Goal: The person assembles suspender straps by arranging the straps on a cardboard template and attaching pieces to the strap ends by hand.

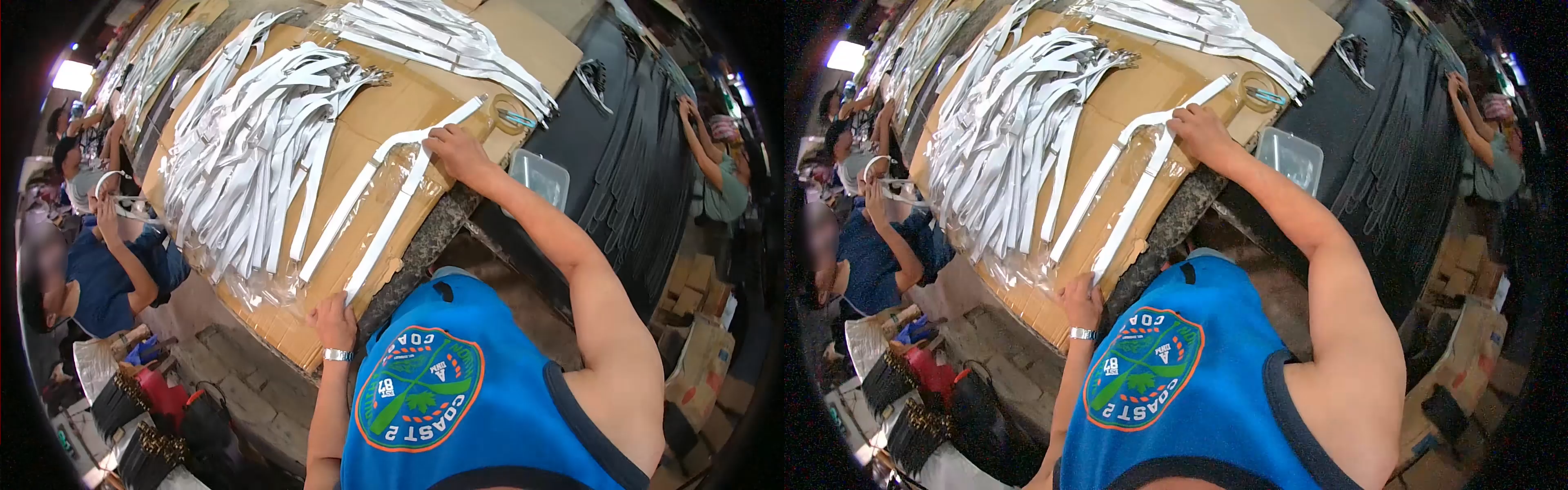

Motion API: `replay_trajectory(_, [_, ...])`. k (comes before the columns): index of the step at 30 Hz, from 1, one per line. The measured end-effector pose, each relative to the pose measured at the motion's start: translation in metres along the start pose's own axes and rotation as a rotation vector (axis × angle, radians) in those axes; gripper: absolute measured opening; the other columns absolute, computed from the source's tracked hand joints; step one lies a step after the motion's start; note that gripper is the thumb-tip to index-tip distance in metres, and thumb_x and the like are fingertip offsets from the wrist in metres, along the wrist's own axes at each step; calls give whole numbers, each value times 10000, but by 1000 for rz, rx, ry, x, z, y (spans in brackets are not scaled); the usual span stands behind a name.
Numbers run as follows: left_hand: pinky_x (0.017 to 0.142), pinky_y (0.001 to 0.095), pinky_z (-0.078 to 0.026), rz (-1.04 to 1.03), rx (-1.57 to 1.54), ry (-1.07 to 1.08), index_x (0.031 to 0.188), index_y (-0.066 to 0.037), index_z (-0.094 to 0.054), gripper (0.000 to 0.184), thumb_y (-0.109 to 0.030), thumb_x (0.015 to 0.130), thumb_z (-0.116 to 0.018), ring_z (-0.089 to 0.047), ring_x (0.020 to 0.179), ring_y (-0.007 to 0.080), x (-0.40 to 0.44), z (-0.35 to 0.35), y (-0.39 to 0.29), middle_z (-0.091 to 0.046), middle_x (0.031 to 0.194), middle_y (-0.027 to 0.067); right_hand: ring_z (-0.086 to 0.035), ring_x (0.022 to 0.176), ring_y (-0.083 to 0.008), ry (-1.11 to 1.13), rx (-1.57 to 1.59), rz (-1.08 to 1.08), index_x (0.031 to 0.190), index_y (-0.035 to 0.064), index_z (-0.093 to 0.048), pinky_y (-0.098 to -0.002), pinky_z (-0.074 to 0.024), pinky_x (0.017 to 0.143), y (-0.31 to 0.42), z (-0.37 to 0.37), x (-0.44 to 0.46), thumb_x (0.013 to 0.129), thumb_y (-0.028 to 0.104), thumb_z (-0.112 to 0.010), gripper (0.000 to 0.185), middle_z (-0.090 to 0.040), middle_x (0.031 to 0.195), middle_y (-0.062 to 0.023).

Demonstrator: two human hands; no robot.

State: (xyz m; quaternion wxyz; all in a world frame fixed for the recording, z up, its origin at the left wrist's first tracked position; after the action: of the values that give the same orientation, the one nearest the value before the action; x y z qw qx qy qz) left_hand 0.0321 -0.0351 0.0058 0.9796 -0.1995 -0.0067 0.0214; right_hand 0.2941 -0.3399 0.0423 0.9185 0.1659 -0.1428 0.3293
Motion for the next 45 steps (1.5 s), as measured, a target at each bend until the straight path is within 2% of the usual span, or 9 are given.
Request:
replay_trajectory(7, [976,442,-327,116,111,12,1055,-149,-689,270,-129,787,-716,-623,1013,239,0,-1,-2,-690,1056,49,-553,1052,-230,142,83,160,1091,139,-624,-381,-430,842,-13,-12,9,693,88,-708,410,-587,1093,-26])
replay_trajectory(12, [965,432,-333,108,128,-62,1068,-174,-712,312,-158,761,-765,-606,1037,201,-1,4,-6,-675,1111,9,-559,1030,-223,136,119,209,1046,142,-610,-373,-425,833,-21,-10,13,730,112,-700,330,-587,1081,-26])
replay_trajectory(15, [945,404,-345,110,120,-72,1043,-177,-717,337,-135,719,-800,-618,1009,204,-1,4,-4,-688,1068,9,-563,1024,-223,136,123,194,1023,143,-599,-371,-424,833,-22,-13,16,748,125,-698,293,-587,1075,-26])
replay_trajectory(25, [949,409,-344,89,144,-75,1025,-155,-723,256,-159,770,-750,-610,962,200,4,10,-14,-691,1002,-1,-565,1030,-235,159,182,218,1029,151,-641,-392,-428,820,-29,-22,18,757,134,-717,283,-592,1071,-38])
replay_trajectory(34, [969,404,-337,109,152,-104,1022,-147,-730,255,-148,768,-741,-613,982,203,3,10,-15,-691,1021,8,-582,1034,-229,122,89,174,1096,168,-645,-400,-432,823,-27,-16,14,754,144,-731,353,-606,1122,-45])
replay_trajectory(40, [978,417,-331,126,162,-107,1041,-141,-729,284,-134,758,-741,-611,990,214,0,7,-14,-685,1041,23,-581,1093,-278,84,116,-6,1156,156,-642,-428,-424,900,-33,6,12,760,131,-740,409,-618,1159,-56])
replay_trajectory(45, [972,433,-331,172,171,-130,1062,-134,-729,292,-147,770,-727,-607,1010,215,-4,5,-13,-679,1069,33,-572,1115,-279,104,154,-62,1156,156,-635,-443,-401,912,-39,-2,-1,765,125,-732,405,-609,1172,-60])
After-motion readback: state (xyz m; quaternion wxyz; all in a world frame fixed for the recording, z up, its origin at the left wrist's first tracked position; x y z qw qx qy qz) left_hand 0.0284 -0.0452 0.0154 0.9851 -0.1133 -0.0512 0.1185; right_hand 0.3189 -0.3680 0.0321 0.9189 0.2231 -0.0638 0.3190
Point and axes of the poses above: each hand's wrist, its own x-axis towards the middle knuckle, its own z-axis out of the back of the hand, y = z × x, the point moved 10 cm from there along x, towards the middle knuckle
